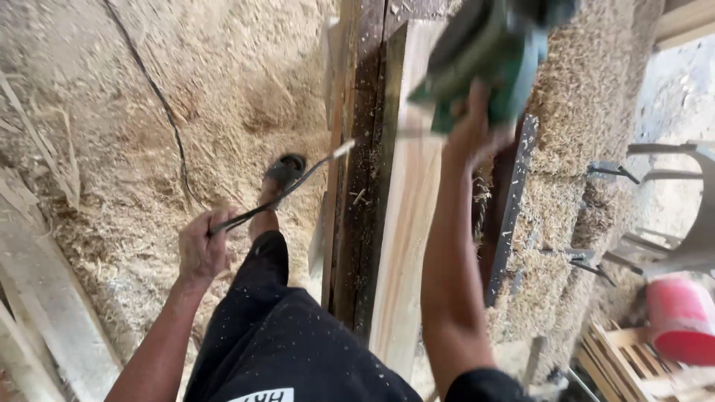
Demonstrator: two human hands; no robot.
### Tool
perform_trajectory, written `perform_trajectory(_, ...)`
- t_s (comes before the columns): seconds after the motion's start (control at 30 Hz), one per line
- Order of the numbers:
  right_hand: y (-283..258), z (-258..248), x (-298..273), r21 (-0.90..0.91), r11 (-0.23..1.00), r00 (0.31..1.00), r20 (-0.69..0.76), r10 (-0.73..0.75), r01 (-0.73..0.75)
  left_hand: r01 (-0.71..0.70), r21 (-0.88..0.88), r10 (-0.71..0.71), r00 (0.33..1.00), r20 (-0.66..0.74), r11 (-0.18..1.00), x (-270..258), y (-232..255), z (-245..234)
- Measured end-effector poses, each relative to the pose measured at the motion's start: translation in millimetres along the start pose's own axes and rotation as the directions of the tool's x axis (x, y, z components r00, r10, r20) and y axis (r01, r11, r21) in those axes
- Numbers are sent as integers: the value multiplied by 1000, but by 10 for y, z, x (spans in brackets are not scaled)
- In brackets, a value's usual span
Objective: Process a piece of lumber using a table saw and an electric hand planer.
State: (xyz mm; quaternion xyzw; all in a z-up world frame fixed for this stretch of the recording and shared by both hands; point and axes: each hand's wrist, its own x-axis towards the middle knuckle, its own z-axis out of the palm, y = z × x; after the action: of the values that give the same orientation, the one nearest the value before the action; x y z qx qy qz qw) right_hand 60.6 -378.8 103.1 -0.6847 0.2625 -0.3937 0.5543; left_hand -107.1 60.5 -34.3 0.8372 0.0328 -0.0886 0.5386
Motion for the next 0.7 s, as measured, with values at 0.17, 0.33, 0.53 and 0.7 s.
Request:
perform_trajectory(0.17,-962,-1892,-1758,-156,974,982,63,176,-165,142,352,-173,983,58,925,-1015,-919,-162)
perform_trajectory(0.33,-945,-4022,-3408,-20,962,960,66,273,-272,73,149,-120,934,337,986,-2073,-871,-50)
perform_trajectory(0.53,-1403,-6170,-5273,140,903,867,-255,428,-405,332,1,-79,220,972,943,-3298,-11,392)
perform_trajectory(0.7,-1502,-7487,-6628,15,874,728,-547,414,-486,320,10,-3,-22,1000,948,-3803,233,1075)
